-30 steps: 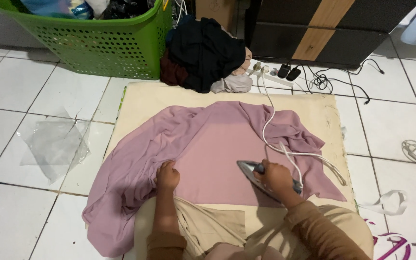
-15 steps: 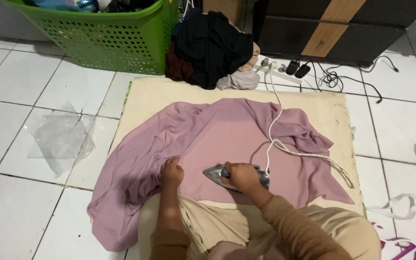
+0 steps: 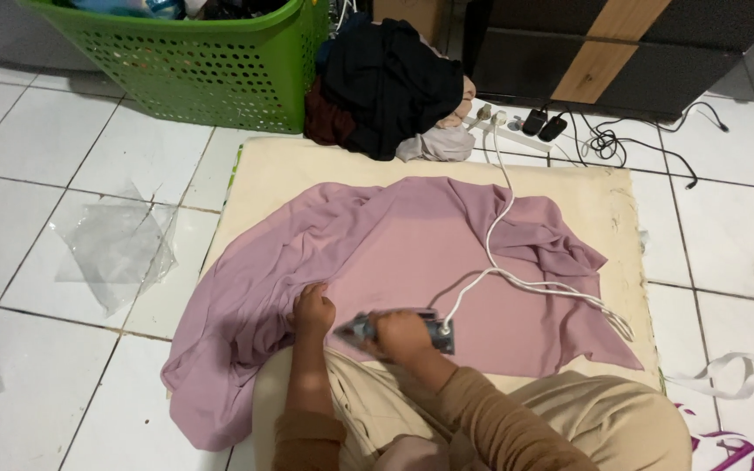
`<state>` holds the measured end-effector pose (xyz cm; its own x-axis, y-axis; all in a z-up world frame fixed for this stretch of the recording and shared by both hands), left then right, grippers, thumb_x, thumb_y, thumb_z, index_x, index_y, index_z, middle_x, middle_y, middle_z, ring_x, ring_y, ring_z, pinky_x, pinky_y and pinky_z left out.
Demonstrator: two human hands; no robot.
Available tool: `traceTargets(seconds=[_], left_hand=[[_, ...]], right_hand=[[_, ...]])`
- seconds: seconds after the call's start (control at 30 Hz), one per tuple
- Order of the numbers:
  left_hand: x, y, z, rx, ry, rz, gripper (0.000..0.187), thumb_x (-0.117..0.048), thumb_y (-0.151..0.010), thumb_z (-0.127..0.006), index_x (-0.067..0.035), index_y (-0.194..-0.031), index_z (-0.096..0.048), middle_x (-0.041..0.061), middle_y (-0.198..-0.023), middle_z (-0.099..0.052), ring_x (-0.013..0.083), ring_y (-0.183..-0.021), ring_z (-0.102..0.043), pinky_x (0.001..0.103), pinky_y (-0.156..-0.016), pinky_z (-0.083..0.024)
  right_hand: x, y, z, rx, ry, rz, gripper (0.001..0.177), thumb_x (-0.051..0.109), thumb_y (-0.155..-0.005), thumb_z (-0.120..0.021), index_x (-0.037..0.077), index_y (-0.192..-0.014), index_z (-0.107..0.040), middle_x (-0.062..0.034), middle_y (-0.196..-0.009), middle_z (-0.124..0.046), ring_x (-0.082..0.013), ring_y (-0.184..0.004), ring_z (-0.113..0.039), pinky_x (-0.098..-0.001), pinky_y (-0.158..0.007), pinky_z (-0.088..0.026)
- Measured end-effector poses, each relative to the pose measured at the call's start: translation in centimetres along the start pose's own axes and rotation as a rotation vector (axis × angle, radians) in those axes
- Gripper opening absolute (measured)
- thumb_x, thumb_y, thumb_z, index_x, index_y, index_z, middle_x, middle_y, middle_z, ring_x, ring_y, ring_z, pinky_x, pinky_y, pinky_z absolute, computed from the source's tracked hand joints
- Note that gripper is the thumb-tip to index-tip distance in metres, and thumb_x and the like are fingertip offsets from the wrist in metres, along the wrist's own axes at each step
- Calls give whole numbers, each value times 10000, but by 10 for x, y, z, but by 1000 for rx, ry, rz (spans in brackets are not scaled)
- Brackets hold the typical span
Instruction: Ironing a pink garment on a mat on the floor, repositioning the fabric to reach all areas.
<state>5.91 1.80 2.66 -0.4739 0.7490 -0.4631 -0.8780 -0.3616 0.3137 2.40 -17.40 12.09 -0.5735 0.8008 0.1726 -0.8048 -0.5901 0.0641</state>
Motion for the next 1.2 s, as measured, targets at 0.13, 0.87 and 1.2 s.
traceTargets(seconds=[0.13, 0.87, 1.2], left_hand=[[17, -10, -19, -67, -43, -7, 458, -221, -963, -433, -384, -1328, -656, -143, -1436, -569, 219, -1292, -568, 528, -1086, -458], [41, -45, -48, -285, -45, -207, 373, -217, -911, -501, -303, -1176, -749, 5, -1261, -670, 303, -1124, -675, 427, -997, -506], [15, -13, -16, -363, 32, -316, 360, -136, -867, -500, -194, -1093, -775, 63, -1141, -710, 325, -1033, -693, 440, -928, -502]], right_hand=[[29, 3, -11, 3, -24, 144, 383, 492, -771, -727, 152, -946, -707, -98, -697, -725, -309, -691, -757, -466, -635, -606], [-262, 123, 56, 4, -194, -953, 564, 597, -806, -716, 63, -983, -741, -204, -905, -777, -406, -986, -758, -509, -849, -596], [-420, 191, 137, -832, -981, -1028, 548, 566, -1046, -611, 73, -817, -681, -122, -555, -529, -245, -521, -578, -378, -496, -410]])
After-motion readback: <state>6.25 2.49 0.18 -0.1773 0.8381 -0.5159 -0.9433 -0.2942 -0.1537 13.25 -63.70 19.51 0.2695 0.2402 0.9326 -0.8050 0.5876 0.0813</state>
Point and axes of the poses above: each hand's wrist, its own y-axis away from the middle knuckle, its own z-axis out of the back of the hand, x = y × z, the point moved 8 cm from there along -y, towards the middle knuckle
